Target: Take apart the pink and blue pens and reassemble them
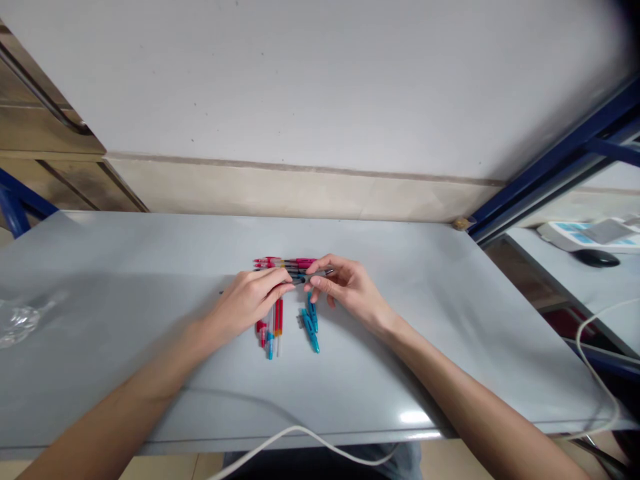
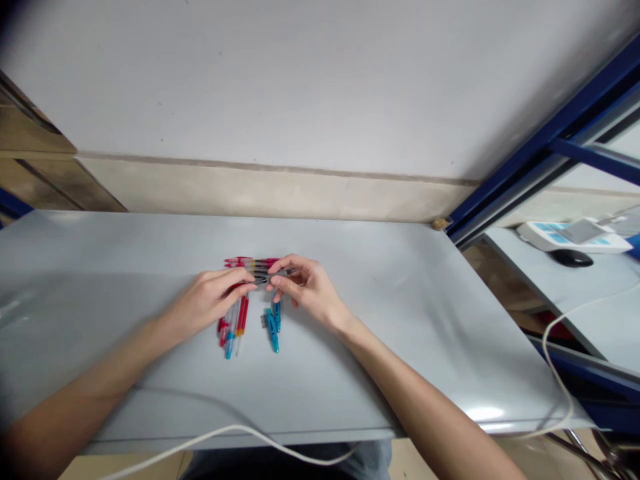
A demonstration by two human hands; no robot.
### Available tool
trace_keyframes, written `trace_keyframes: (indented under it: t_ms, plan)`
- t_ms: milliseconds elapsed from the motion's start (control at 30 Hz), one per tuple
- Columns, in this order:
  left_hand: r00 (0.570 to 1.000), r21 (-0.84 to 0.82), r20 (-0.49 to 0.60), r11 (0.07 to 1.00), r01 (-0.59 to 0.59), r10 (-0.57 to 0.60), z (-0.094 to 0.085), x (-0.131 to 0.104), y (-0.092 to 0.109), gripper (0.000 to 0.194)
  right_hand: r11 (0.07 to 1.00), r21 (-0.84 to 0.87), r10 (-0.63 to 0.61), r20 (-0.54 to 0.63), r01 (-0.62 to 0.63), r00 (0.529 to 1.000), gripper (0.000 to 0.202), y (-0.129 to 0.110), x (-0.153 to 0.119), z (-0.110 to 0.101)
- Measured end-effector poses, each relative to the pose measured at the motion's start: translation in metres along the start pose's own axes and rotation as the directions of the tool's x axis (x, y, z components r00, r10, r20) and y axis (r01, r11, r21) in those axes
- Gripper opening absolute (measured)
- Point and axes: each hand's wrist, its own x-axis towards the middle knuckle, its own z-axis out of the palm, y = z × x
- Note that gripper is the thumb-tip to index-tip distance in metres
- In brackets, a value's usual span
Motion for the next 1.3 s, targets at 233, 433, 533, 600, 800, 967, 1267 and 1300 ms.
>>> trace_keyframes:
  t_ms: [233,433,533,600,800,967,1267,1300]
  plan:
    - [0.998,0.002,0.056,1.0,0.01,-0.01,0.004,0.002,0.004,0.021,0.933,-0.313,-0.203,-0.042,0.18,0.978,0.018,-0.001,-0.007,0.013]
    - [0.999,-0.036,0.038,0.999,0.022,-0.02,0.003,0.003,0.021,0.067,0.747,-0.563,-0.424,0.007,0.354,0.906,0.013,-0.001,-0.014,0.026]
    - [0.999,0.023,-0.005,0.999,-0.041,0.042,0.001,0.004,0.026,0.071,0.776,-0.576,-0.379,-0.099,0.258,0.92,0.02,-0.001,-0.012,0.026]
    - [0.996,0.07,0.011,0.993,-0.094,0.094,0.001,0.005,0.03,0.075,0.823,-0.542,-0.282,-0.129,0.17,0.951,0.03,-0.002,-0.011,0.026]
    - [0.981,0.033,0.015,0.981,-0.192,0.192,0.003,0.004,0.035,0.081,0.907,-0.413,-0.161,-0.168,0.079,0.973,0.052,-0.006,-0.011,0.028]
    - [0.968,0.031,-0.188,0.986,-0.162,0.165,-0.007,0.003,0.025,0.074,0.936,-0.346,-0.135,-0.194,0.061,0.972,0.051,-0.006,-0.01,0.023]
    - [0.988,0.156,-0.151,0.988,-0.012,0.036,-0.013,0.009,0.002,0.015,0.967,-0.253,-0.105,-0.309,0.025,0.945,0.043,-0.004,-0.006,0.011]
    - [0.988,0.132,-0.146,0.991,-0.023,0.043,-0.012,0.008,0.003,0.014,0.967,-0.254,-0.074,-0.304,-0.006,0.95,0.051,-0.004,-0.006,0.011]
